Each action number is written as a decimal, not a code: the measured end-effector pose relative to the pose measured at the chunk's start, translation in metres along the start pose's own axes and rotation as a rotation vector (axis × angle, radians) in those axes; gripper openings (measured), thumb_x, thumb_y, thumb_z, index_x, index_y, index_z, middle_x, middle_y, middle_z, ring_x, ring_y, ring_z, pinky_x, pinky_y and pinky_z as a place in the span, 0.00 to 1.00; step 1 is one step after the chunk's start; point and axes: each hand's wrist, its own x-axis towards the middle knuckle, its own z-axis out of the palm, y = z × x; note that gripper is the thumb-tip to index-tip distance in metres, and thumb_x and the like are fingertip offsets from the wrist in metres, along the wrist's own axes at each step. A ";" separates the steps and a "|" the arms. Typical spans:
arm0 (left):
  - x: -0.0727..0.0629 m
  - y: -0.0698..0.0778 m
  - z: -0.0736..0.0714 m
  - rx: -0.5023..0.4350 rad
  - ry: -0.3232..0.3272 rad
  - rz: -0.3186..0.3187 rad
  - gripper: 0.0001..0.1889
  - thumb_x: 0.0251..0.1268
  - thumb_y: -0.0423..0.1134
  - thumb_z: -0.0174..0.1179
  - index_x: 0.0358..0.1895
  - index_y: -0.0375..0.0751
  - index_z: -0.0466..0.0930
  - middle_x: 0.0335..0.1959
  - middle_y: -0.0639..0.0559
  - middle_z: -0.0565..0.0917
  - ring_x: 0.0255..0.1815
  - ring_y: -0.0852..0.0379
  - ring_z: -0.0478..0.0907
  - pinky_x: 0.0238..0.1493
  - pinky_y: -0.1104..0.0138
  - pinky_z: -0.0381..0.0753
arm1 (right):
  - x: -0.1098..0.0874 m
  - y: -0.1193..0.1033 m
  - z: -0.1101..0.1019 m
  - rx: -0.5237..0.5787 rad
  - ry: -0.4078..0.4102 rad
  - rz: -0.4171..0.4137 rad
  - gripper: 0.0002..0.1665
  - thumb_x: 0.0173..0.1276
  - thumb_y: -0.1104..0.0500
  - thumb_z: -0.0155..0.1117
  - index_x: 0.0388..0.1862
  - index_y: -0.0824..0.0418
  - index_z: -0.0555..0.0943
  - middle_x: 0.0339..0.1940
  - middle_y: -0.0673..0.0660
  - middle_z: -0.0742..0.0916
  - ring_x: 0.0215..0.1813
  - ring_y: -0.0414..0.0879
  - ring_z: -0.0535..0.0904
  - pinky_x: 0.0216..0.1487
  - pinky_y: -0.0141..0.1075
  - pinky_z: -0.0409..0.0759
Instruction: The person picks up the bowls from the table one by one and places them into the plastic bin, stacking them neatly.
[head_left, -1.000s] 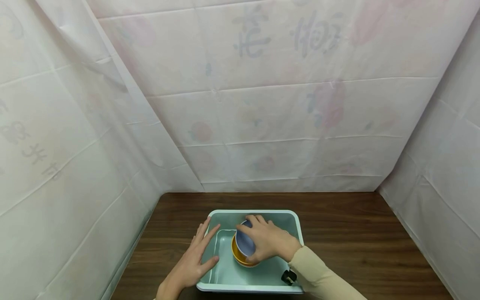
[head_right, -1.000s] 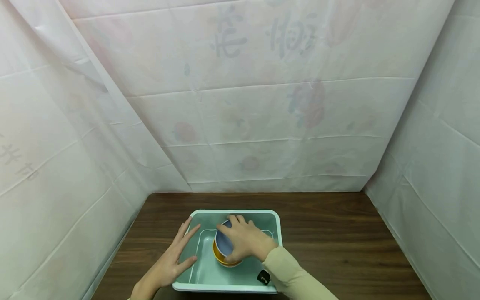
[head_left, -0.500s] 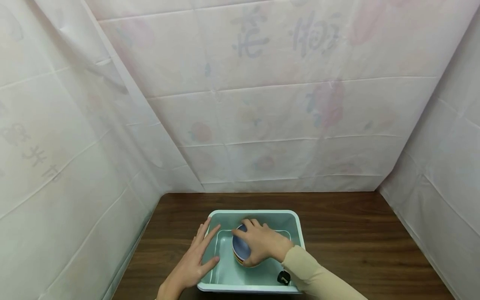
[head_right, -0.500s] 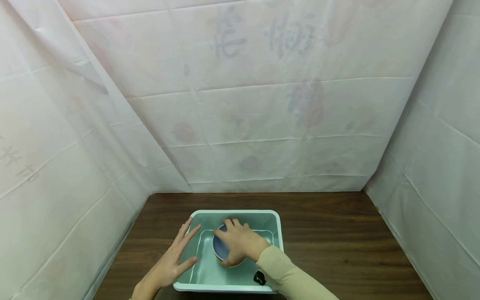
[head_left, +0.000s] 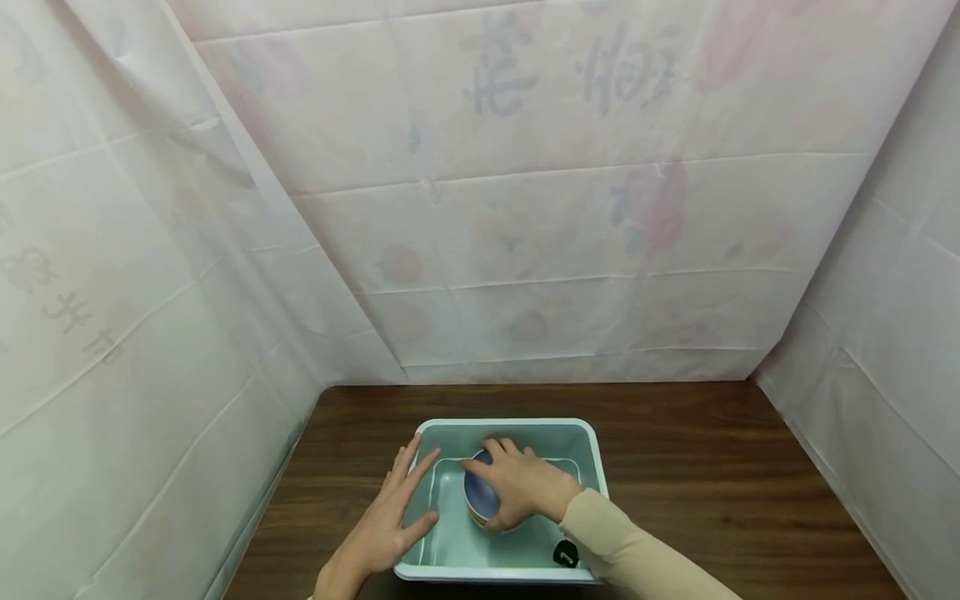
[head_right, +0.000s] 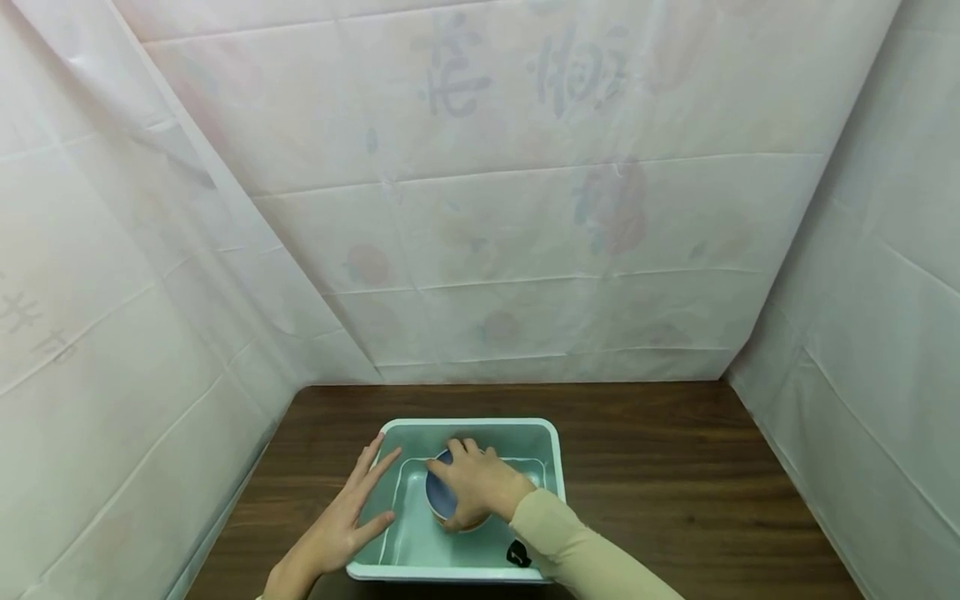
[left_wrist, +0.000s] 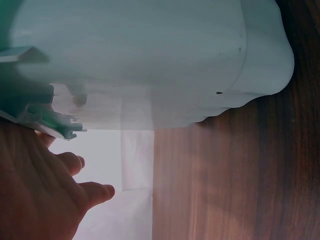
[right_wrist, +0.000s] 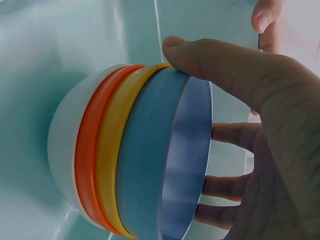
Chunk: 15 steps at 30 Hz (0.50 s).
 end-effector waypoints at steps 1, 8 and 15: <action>0.000 0.000 0.000 0.001 0.001 0.001 0.39 0.73 0.49 0.60 0.83 0.54 0.55 0.87 0.42 0.43 0.82 0.22 0.39 0.61 0.16 0.48 | 0.000 0.000 0.000 0.003 -0.004 0.002 0.55 0.53 0.30 0.77 0.79 0.34 0.65 0.77 0.56 0.69 0.73 0.54 0.69 0.58 0.59 0.81; -0.002 -0.002 0.002 0.013 0.011 0.023 0.39 0.72 0.49 0.61 0.83 0.56 0.56 0.86 0.41 0.44 0.81 0.21 0.41 0.60 0.16 0.50 | -0.001 -0.002 -0.001 0.046 -0.016 -0.007 0.55 0.54 0.30 0.77 0.79 0.35 0.65 0.78 0.57 0.68 0.76 0.55 0.64 0.59 0.59 0.80; -0.002 -0.001 0.002 0.017 0.022 0.026 0.40 0.72 0.49 0.62 0.83 0.55 0.56 0.86 0.41 0.44 0.81 0.20 0.41 0.59 0.15 0.50 | -0.001 -0.001 -0.002 0.033 -0.005 -0.015 0.56 0.53 0.29 0.77 0.79 0.36 0.65 0.79 0.57 0.68 0.77 0.55 0.63 0.61 0.60 0.79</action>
